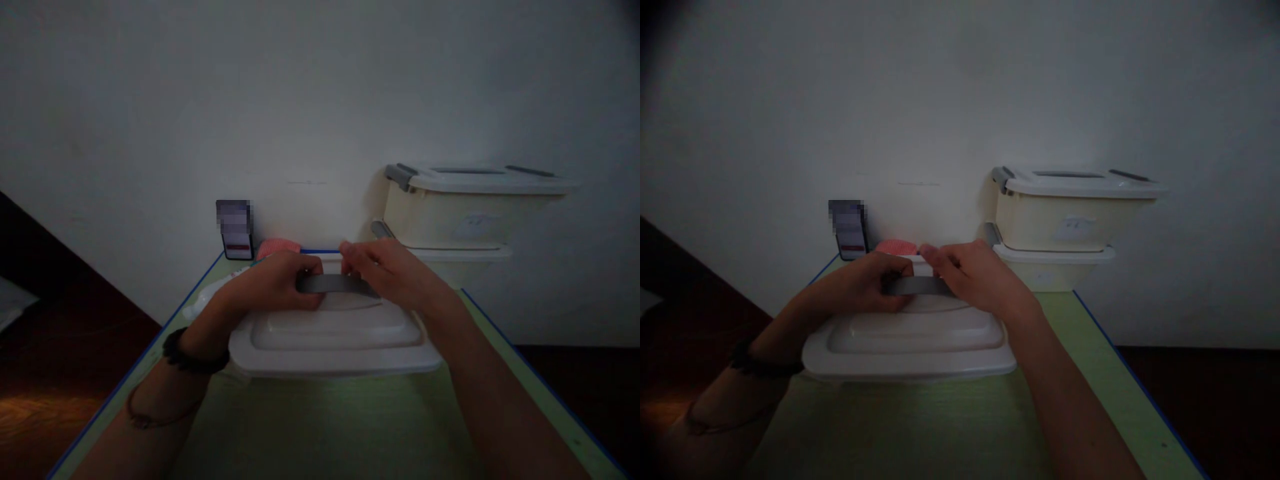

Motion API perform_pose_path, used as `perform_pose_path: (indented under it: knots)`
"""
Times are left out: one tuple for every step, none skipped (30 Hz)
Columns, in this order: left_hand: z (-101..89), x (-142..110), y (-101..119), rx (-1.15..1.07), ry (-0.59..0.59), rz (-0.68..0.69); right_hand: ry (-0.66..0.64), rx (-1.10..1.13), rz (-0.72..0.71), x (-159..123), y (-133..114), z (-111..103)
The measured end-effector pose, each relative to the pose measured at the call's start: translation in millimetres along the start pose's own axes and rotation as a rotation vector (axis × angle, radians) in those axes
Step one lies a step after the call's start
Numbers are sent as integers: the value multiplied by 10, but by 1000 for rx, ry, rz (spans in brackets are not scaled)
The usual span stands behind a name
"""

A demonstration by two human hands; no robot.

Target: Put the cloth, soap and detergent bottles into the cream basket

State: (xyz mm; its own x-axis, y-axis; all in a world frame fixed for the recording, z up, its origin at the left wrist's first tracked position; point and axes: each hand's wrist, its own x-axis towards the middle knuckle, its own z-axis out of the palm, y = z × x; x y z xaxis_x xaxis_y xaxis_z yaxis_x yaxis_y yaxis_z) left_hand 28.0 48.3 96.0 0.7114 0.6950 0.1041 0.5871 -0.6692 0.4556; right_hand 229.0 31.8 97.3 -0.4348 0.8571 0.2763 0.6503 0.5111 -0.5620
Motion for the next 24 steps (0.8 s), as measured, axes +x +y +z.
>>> perform_pose_path:
  knots:
    - [-3,-1,0,-14,6,-6,13,-2,37,-5,-6,8]
    - [-6,-1,0,-25,16,-9,13,5,60,-11,-11,18]
    - [-7,-1,-1,-33,27,-10,6,21,63,-18,-13,30]
    - [-8,-1,-2,-41,35,-10,4,42,49,-25,-12,43]
    - [-8,0,-4,-50,38,-9,13,66,26,-32,-7,56]
    - [-7,1,-6,-61,36,-8,34,91,7,-37,1,68]
    - [-7,2,-8,-72,30,-5,70,114,-2,-40,11,77]
    - [-6,4,-10,-80,24,-1,111,129,-3,-40,24,83]
    - [-5,6,-13,-86,22,4,138,132,-2,-39,37,86]
    - [-4,8,-15,-88,27,11,145,126,-3,-35,50,84]
    - [-3,11,-18,-85,38,18,131,111,-10,-30,61,80]
    - [-2,13,-22,-79,52,25,100,89,-23,-24,69,73]
    - [0,16,-26,-73,64,33,63,63,-38,-18,75,65]
    - [3,18,-30,-71,73,41,35,38,-53,-14,76,57]
    - [6,20,-35,-80,84,50,20,20,-66,-11,75,50]
    - [10,22,-40,-101,95,60,17,8,-76,-10,70,45]
    - [15,24,-46,-129,109,72,21,-5,-83,-11,64,43]
    - [20,25,-51,-155,119,82,27,-15,-88,-13,56,42]
    - [25,27,-55,-174,124,89,25,-23,-89,-16,48,44]
    - [30,29,-58,-182,124,92,10,-25,-88,-19,41,47]
    - [32,30,-61,-180,118,89,-17,-26,-85,-21,34,50]
    - [30,32,-64,-174,111,84,-48,-22,-83,-23,29,53]
    - [24,31,-65,-167,108,78,-79,-16,-83,-25,25,56]
    - [13,29,-66,-161,109,74,-105,-12,-84,-26,22,57]
